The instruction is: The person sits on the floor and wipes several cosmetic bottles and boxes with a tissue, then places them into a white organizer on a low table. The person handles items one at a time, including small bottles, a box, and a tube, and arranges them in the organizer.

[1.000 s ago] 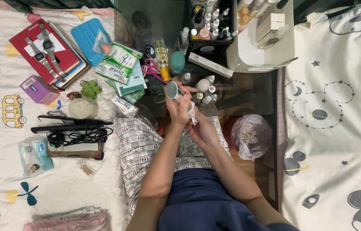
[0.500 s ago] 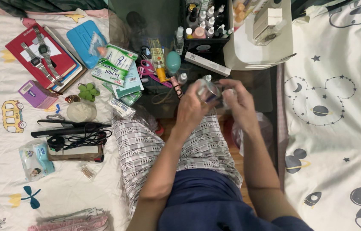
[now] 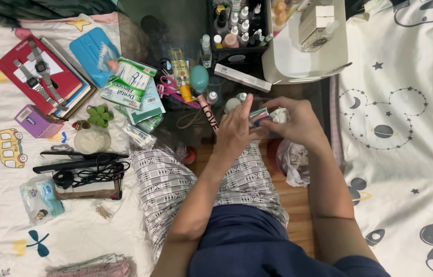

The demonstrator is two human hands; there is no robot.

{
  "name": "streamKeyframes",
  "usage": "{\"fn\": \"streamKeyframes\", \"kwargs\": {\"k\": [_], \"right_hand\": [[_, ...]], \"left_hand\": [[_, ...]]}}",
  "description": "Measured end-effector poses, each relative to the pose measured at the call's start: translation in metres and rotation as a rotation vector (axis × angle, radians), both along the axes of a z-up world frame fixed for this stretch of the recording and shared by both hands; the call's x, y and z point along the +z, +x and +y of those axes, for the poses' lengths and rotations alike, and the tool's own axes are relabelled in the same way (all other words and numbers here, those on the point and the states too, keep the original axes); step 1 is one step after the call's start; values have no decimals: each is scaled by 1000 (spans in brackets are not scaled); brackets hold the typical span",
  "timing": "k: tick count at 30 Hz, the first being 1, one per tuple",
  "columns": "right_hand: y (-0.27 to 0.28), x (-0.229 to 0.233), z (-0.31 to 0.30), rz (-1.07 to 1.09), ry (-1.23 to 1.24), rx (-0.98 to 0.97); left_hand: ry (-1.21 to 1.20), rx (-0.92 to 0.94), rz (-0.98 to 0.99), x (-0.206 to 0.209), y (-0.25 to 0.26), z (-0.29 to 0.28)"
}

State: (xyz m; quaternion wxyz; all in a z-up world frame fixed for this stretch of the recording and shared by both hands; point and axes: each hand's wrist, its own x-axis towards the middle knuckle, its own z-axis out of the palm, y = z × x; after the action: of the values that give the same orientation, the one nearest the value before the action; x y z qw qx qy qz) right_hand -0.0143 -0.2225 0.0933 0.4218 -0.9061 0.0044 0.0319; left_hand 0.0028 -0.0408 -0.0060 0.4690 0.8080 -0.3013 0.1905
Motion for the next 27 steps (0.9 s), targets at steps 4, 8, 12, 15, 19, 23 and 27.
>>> {"fn": "streamKeyframes", "kwargs": {"k": [4,8,12,15,19,23,27], "right_hand": [[5,-9,-13,65,73,-60],[13,-20,-36,135,43,-204],[21,-23,-89,-223,-89,-176],[32,-26,-140,-240,-35,-334],[56,-44,-197,-397,-263,-332],[88,-86,-224,-341,-512,-318],[108,-124,-236,-405,-738,-174]], "left_hand": [[11,-63,119,4,6,-1],[5,-66,190,10,15,6],[-25,24,230,17,18,20],[-59,34,310,18,21,24],[-77,56,271,17,25,25],[-74,57,242,15,25,25],[-61,87,233,15,25,27]]}}
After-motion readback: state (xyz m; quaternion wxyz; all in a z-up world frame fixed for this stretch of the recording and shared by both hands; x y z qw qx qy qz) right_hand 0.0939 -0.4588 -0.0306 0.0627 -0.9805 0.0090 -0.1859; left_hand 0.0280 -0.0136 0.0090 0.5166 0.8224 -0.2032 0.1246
